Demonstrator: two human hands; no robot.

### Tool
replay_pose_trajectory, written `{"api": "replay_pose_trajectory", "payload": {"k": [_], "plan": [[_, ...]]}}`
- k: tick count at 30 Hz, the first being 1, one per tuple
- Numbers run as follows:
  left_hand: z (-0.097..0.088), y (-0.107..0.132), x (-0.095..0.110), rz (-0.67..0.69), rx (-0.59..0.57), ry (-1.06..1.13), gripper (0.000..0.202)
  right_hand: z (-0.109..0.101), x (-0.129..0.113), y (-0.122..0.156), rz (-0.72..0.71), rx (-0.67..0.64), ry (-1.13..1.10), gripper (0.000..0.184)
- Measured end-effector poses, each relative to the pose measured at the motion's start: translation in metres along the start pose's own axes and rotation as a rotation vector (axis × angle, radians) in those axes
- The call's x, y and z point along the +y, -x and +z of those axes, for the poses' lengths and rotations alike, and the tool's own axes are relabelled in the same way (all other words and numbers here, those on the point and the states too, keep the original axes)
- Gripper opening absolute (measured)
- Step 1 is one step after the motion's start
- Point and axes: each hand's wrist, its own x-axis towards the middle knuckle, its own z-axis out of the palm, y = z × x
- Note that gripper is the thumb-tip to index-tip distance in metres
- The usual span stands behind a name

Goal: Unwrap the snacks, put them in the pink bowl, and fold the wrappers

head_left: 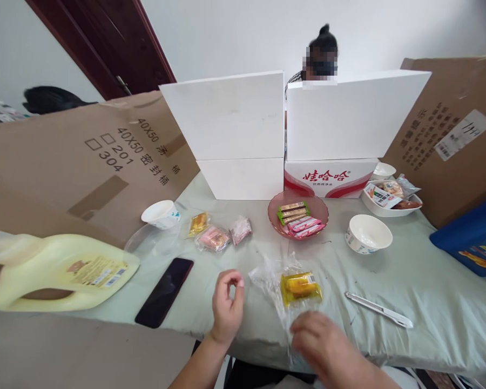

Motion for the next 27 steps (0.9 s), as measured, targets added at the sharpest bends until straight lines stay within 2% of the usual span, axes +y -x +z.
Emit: {"api": "replay_pose_trajectory", "payload": {"k": [2,4,5,6,7,10,11,13,16,19,21,23,25,27], "plan": [[-0.002,0.001,0.02,0.257,-0.296,-0.077,0.014,0.019,-0.01,0.0,-0.051,-0.24,-0.019,0.011],[0.003,0.003,0.037,0.412,-0.651,-0.144,0.022,0.027,-0.013,-0.002,-0.018,-0.348,-0.036,0.005],[0.006,0.004,0.042,0.435,-0.786,-0.189,0.024,0.026,-0.011,-0.004,0.018,-0.341,-0.046,0.004],[0.011,0.006,0.044,0.426,-0.871,-0.252,0.026,0.022,-0.008,-0.006,0.063,-0.294,-0.049,0.006],[0.015,0.007,0.043,0.387,-0.908,-0.33,0.026,0.016,-0.004,-0.01,0.105,-0.218,-0.035,0.01],[0.021,0.011,0.029,0.168,-0.821,-0.607,0.035,0.0,0.017,-0.02,0.179,0.029,0.137,0.023],[0.021,0.012,0.023,0.101,-0.786,-0.681,0.039,-0.003,0.025,-0.023,0.187,0.076,0.215,0.029],[0.016,0.011,0.015,0.014,-0.758,-0.766,0.05,-0.004,0.042,-0.026,0.211,0.087,0.32,0.042],[0.006,0.01,0.01,-0.038,-0.811,-0.792,0.068,-0.003,0.059,-0.025,0.294,0.013,0.342,0.054],[-0.001,0.011,0.008,-0.07,-0.83,-0.764,0.076,-0.015,0.065,-0.022,0.333,0.003,0.288,0.051],[-0.002,0.011,0.005,-0.077,-0.821,-0.73,0.076,-0.032,0.066,-0.025,0.304,0.088,0.239,0.046],[0.0,0.01,0.004,-0.082,-0.817,-0.704,0.077,-0.052,0.068,-0.034,0.256,0.231,0.232,0.043],[0.002,0.008,0.004,-0.087,-0.821,-0.693,0.079,-0.073,0.075,-0.051,0.211,0.369,0.286,0.042],[0.005,0.006,0.005,-0.091,-0.832,-0.693,0.082,-0.091,0.086,-0.075,0.187,0.45,0.37,0.042]]}}
